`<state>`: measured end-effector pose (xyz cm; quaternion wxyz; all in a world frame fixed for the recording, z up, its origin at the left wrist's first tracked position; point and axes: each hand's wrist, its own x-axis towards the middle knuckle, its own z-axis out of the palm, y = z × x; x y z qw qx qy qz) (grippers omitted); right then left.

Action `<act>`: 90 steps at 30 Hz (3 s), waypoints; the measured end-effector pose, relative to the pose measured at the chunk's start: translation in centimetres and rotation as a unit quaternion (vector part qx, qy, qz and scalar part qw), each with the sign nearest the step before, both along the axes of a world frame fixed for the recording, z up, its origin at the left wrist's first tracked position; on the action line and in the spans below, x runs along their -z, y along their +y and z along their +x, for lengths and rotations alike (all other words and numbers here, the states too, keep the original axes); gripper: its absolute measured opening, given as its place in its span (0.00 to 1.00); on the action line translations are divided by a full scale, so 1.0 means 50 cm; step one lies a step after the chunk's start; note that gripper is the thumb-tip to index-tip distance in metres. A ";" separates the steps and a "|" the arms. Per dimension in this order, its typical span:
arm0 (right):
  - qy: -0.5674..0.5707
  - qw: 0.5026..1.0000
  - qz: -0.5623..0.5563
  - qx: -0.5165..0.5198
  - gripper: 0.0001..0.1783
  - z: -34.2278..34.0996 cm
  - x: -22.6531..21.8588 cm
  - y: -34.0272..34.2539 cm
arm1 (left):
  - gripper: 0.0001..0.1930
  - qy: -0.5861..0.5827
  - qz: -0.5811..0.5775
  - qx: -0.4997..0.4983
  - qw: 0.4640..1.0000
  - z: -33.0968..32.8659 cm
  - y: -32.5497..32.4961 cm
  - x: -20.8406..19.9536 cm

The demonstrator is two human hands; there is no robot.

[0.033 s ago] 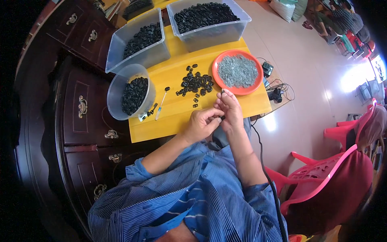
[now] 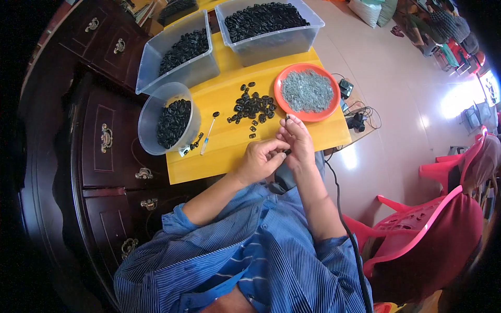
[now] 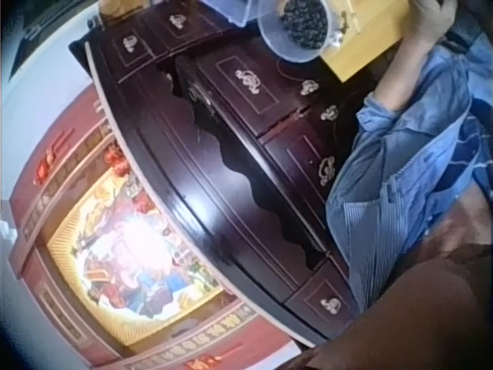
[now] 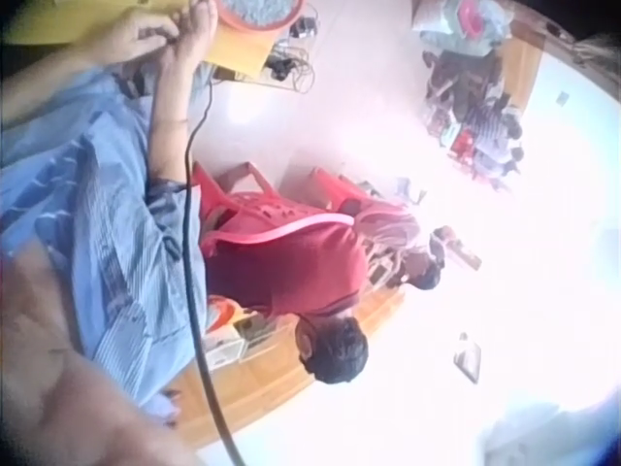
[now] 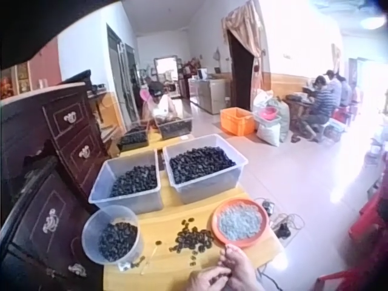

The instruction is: The person assembles plastic links by hand, connecting individual pieces together at the table.

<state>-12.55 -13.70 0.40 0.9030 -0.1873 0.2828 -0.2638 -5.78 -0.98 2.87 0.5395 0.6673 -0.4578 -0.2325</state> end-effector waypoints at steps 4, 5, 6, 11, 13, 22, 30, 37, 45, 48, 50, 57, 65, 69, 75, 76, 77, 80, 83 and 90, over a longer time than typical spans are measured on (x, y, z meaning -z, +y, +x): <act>-0.031 0.999 0.004 -0.027 0.12 0.002 0.009 0.002 | 0.09 -0.014 -0.009 0.009 1.000 0.012 0.003 0.006; -0.037 0.999 0.001 -0.033 0.12 0.002 0.008 0.003 | 0.09 -0.005 -0.002 0.016 1.000 0.015 0.005 0.006; -0.043 0.998 -0.003 -0.038 0.12 0.002 0.008 0.004 | 0.09 0.004 0.004 0.023 1.000 0.017 0.005 0.006; -0.038 0.998 -0.013 -0.048 0.12 0.004 0.006 0.005 | 0.09 0.033 0.001 0.034 0.999 0.014 0.003 -0.004; -0.029 0.998 -0.018 -0.049 0.12 0.005 0.003 0.007 | 0.10 0.048 0.005 0.033 0.998 0.011 0.005 -0.007; -0.025 0.998 -0.043 -0.046 0.11 0.001 0.001 0.006 | 0.13 0.096 0.041 0.015 0.994 0.040 0.035 0.015; 0.040 0.950 -0.299 -0.086 0.09 -0.014 0.015 0.020 | 0.13 0.129 -0.045 -0.086 0.987 0.105 0.049 0.001; 0.045 0.935 -0.331 -0.121 0.09 -0.003 0.019 0.038 | 0.13 0.105 -0.049 -0.090 0.989 0.115 0.049 0.001; 0.059 0.932 -0.335 -0.127 0.10 0.004 0.016 0.044 | 0.15 0.107 -0.035 -0.065 0.992 0.120 0.057 0.011; 0.071 0.926 -0.345 -0.132 0.10 0.005 0.017 0.044 | 0.15 0.093 -0.038 -0.061 0.993 0.120 0.054 0.009; 0.071 0.923 -0.354 -0.136 0.10 0.005 0.016 0.043 | 0.14 0.113 -0.041 -0.054 0.991 0.121 0.054 0.015; 0.068 0.912 -0.376 -0.148 0.09 0.009 0.013 0.041 | 0.14 0.082 -0.053 -0.039 0.994 0.125 0.051 0.013; 0.086 0.910 -0.369 -0.167 0.09 0.011 0.014 0.042 | 0.12 0.016 -0.058 -0.046 0.997 0.128 0.047 0.005; 0.095 0.909 -0.361 -0.187 0.08 0.012 0.003 0.039 | 0.12 -0.031 -0.049 -0.020 0.998 0.139 0.048 -0.017; 0.066 0.939 -0.267 -0.207 0.09 0.013 0.010 0.036 | 0.16 -0.077 -0.032 0.007 0.996 0.144 0.045 -0.028; 0.067 0.939 -0.267 -0.207 0.09 0.013 0.009 0.036 | 0.18 -0.094 -0.011 -0.009 0.995 0.138 0.044 -0.038; 0.066 0.949 -0.238 -0.195 0.08 0.015 0.006 0.039 | 0.21 -0.110 0.010 -0.026 0.994 0.132 0.042 -0.044; 0.047 0.964 -0.194 -0.176 0.07 0.025 0.011 0.046 | 0.25 -0.174 0.004 -0.061 0.983 0.119 0.037 -0.044; 0.034 0.968 -0.181 -0.168 0.06 0.029 0.008 0.053 | 0.22 -0.233 -0.001 -0.091 0.968 0.119 0.030 -0.025; 0.039 0.978 -0.139 -0.149 0.06 0.032 0.020 0.054 | 0.16 -0.274 -0.011 -0.088 0.958 0.124 0.027 -0.017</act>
